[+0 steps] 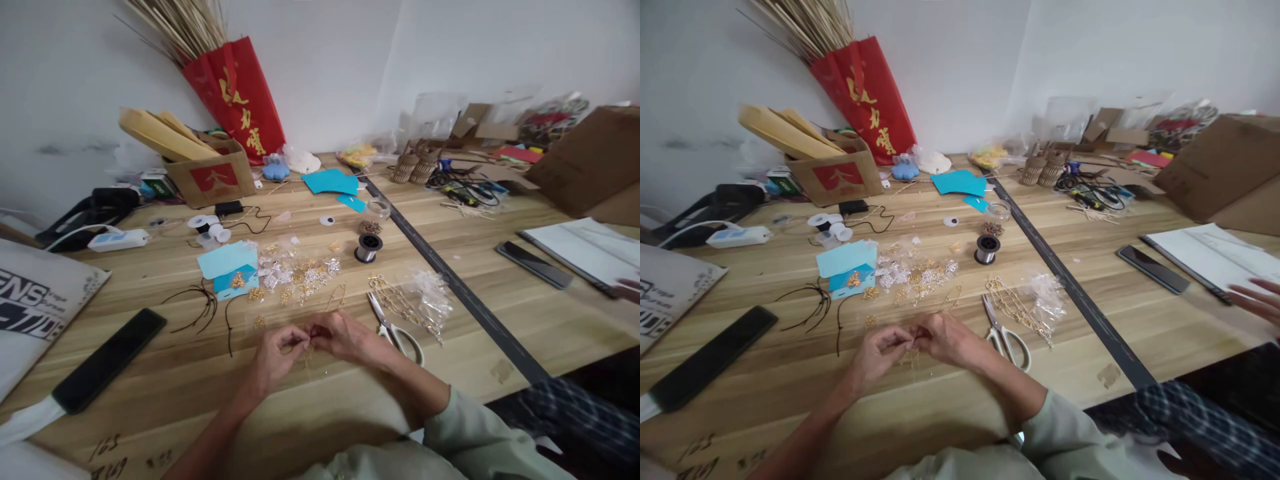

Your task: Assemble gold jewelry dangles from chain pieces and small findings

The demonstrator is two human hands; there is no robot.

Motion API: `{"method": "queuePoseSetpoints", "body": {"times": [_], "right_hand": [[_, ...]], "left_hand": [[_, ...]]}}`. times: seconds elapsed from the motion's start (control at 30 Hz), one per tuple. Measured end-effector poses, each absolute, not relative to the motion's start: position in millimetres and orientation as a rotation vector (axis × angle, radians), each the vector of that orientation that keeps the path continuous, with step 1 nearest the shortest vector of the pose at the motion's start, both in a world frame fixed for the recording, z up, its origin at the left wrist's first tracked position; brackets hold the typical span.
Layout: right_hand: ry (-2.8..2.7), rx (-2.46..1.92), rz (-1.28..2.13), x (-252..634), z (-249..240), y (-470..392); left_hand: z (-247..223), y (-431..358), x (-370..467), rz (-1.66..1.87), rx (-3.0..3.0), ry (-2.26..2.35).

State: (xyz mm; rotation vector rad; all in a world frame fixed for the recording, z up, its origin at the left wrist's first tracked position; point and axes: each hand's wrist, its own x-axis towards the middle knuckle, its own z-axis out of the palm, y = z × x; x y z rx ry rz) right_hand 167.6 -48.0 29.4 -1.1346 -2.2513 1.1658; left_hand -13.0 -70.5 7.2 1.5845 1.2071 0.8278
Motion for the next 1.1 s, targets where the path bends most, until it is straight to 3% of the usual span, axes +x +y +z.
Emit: {"method": "queuePoseSetpoints", "body": {"times": [0.4,0.8,1.1], "right_hand": [[-2.361,-1.14,0.936,172,27,-54],[-2.368,-1.147,1.002,175,25,-54],[-2.155,-1.096,1.206,167,22,-54]], "left_hand": [[4,-73,-14,0.744,1.755,1.268],[15,-70,-26,0.806,1.232,1.272],[-7,-72,-32,0.893,1.051,1.212]]}}
